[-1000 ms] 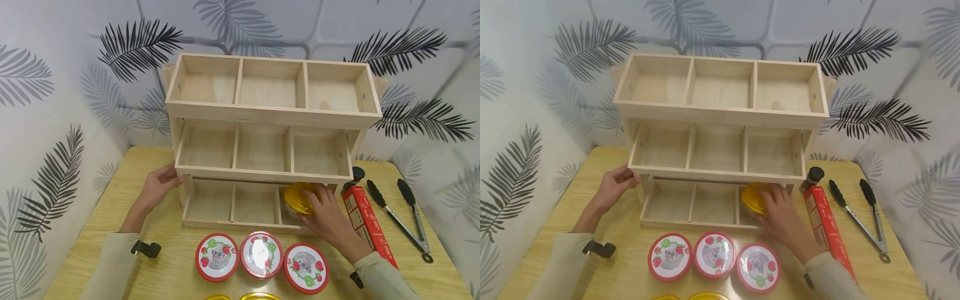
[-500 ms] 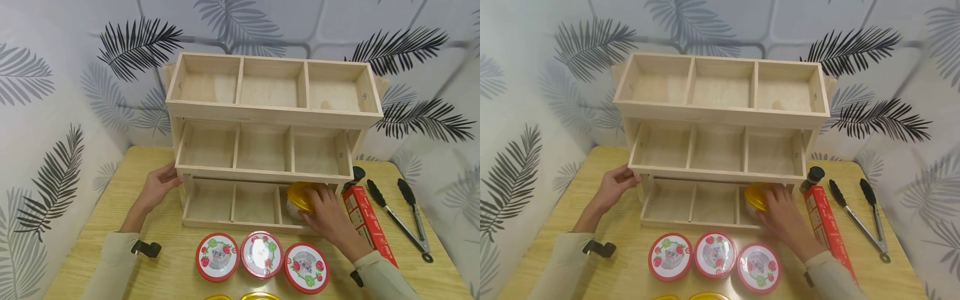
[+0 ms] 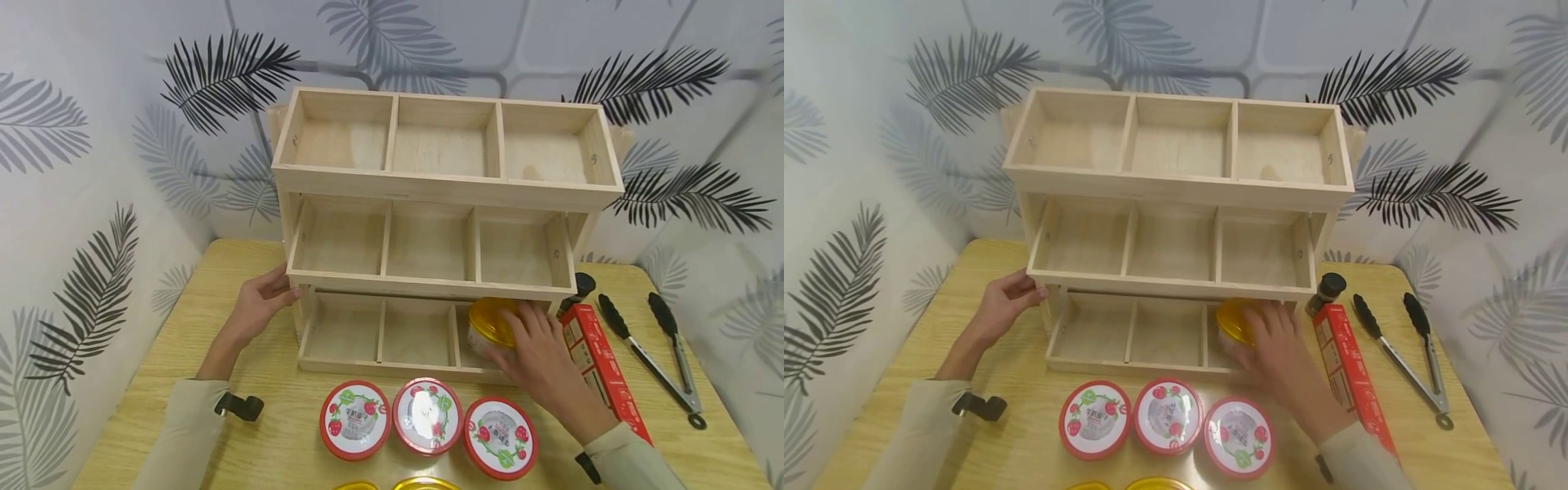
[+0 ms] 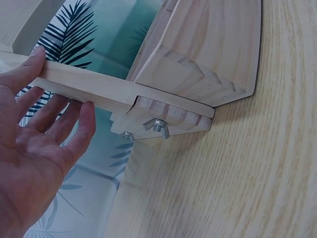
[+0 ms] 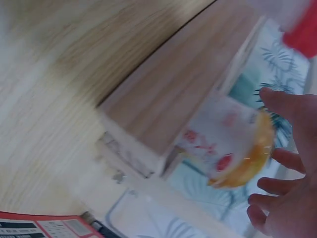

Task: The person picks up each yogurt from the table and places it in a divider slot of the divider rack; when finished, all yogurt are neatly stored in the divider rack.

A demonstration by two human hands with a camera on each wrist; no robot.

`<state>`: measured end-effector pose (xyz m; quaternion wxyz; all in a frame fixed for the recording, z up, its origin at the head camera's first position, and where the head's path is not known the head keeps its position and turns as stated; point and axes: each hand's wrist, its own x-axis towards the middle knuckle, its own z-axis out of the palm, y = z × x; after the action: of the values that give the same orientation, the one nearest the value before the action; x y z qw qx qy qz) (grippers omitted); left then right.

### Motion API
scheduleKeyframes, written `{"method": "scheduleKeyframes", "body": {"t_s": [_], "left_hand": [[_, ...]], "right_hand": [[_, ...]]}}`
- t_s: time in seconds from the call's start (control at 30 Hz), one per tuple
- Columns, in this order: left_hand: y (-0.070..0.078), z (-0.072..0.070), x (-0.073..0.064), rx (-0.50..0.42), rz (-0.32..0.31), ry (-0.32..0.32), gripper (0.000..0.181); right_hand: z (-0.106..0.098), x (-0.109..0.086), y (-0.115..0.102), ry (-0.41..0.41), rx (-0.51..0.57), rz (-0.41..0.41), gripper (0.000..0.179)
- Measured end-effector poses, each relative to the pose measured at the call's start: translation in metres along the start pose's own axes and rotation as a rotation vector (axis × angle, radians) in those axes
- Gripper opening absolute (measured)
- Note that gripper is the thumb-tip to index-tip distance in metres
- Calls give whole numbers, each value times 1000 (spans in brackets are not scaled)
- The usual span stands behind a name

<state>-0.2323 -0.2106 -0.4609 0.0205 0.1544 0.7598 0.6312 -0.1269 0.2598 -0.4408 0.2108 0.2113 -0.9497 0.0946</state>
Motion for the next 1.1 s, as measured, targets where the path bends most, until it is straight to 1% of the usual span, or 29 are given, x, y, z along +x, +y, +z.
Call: {"method": "scheduleKeyframes", "body": {"t_s": [0.2, 0.33, 0.4, 0.47, 0.5, 0.57, 0.6, 0.7, 0.77, 0.83, 0.93, 1.0, 1.03, 1.1], "left_hand": [[-1, -1, 0, -8, 11, -2, 65], [-1, -3, -1, -4, 8, -3, 65], [-2, -3, -1, -5, 5, -3, 66], [-2, -4, -1, -6, 9, -4, 66], [-2, -4, -1, -7, 11, -3, 65], [-3, -4, -2, -12, 14, 0, 65], [-3, -4, -2, -14, 15, 1, 65], [-3, -3, -1, -13, 19, 4, 64], [-3, -3, -1, -15, 19, 4, 65], [-3, -4, -2, -10, 18, 4, 65], [-4, -4, -2, 2, 1, 7, 65], [-4, -4, -1, 13, -8, 6, 65], [-4, -4, -1, 15, -11, 8, 65], [-4, -4, 0, 20, -9, 4, 64]], "right_hand": [[-27, -10, -21, -51, 48, 18, 80], [-46, -16, -32, -26, 82, 10, 79], [-54, -20, -38, -6, 102, 0, 82], [-60, -23, -44, -3, 120, -7, 85], [-63, -26, -47, -6, 135, -14, 82], [-68, -32, -54, -34, 150, -17, 76], [-70, -35, -58, -61, 152, -11, 75], [-74, -45, -69, -134, 189, 1, 79], [-76, -50, -76, -169, 210, -6, 79], [-76, -55, -82, -194, 243, -40, 78], [-74, -63, -87, -212, 293, -137, 76], [-72, -68, -91, -231, 319, -191, 74], [-69, -71, -93, -227, 341, -221, 72], [-64, -76, -97, -239, 362, -261, 67]]}}
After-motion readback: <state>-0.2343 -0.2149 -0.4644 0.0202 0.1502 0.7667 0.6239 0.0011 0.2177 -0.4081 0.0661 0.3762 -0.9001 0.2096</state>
